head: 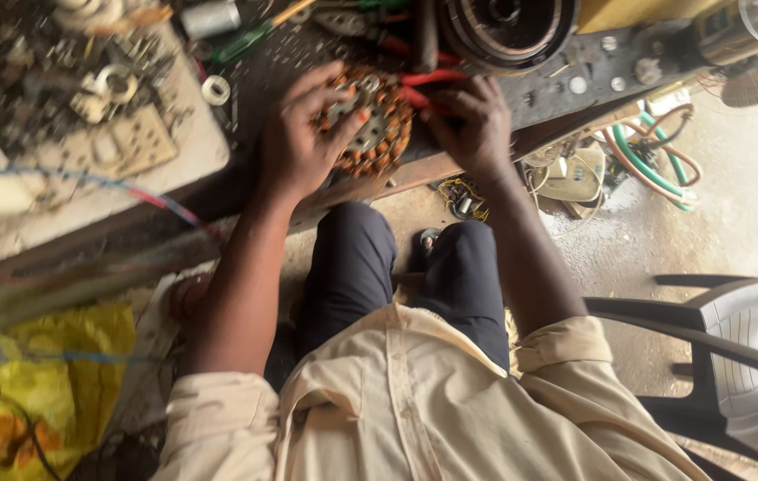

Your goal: The person uses pliers to cut and adjust copper windings on a circular motor stator. They repeatedly reposition the stator and trim protruding wire ends while seated at a cluttered workbench.

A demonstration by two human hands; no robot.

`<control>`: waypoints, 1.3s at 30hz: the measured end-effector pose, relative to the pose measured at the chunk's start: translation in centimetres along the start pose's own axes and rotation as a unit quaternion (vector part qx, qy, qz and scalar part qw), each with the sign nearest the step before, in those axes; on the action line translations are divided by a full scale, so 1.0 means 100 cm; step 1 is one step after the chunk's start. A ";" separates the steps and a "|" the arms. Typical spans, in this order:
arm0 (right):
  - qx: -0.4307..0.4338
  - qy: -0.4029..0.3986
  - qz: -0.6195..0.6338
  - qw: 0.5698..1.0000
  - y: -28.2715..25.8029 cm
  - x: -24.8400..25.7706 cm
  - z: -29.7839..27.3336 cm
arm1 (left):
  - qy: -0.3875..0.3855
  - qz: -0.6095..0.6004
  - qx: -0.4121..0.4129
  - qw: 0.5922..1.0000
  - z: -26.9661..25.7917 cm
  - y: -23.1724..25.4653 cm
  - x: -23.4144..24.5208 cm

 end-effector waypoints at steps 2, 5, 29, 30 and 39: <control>-0.010 0.003 0.004 1.000 0.001 0.000 0.000 | -0.001 0.004 -0.010 1.000 0.001 0.005 0.000; -0.028 -0.011 0.011 0.999 0.007 -0.003 -0.003 | -0.014 0.001 -0.003 1.000 0.003 0.003 0.000; -0.025 0.003 0.008 1.000 0.011 -0.003 -0.005 | -0.018 0.020 0.010 1.000 0.003 0.011 -0.002; -0.022 0.004 0.011 1.000 0.011 -0.004 -0.005 | -0.016 0.016 0.010 1.000 0.002 0.011 -0.002; -0.024 0.008 0.013 1.000 0.010 -0.003 -0.007 | -0.006 0.043 0.006 0.999 -0.001 0.014 -0.002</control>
Point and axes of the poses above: each hand's wrist, its own z-axis towards the middle knuckle, its own x-axis out of the back of the hand, y = z × x, the point moved 6 cm from there along z, towards the middle knuckle, and after that the axes turned 8 degrees about -z, right-handed, at the moved point
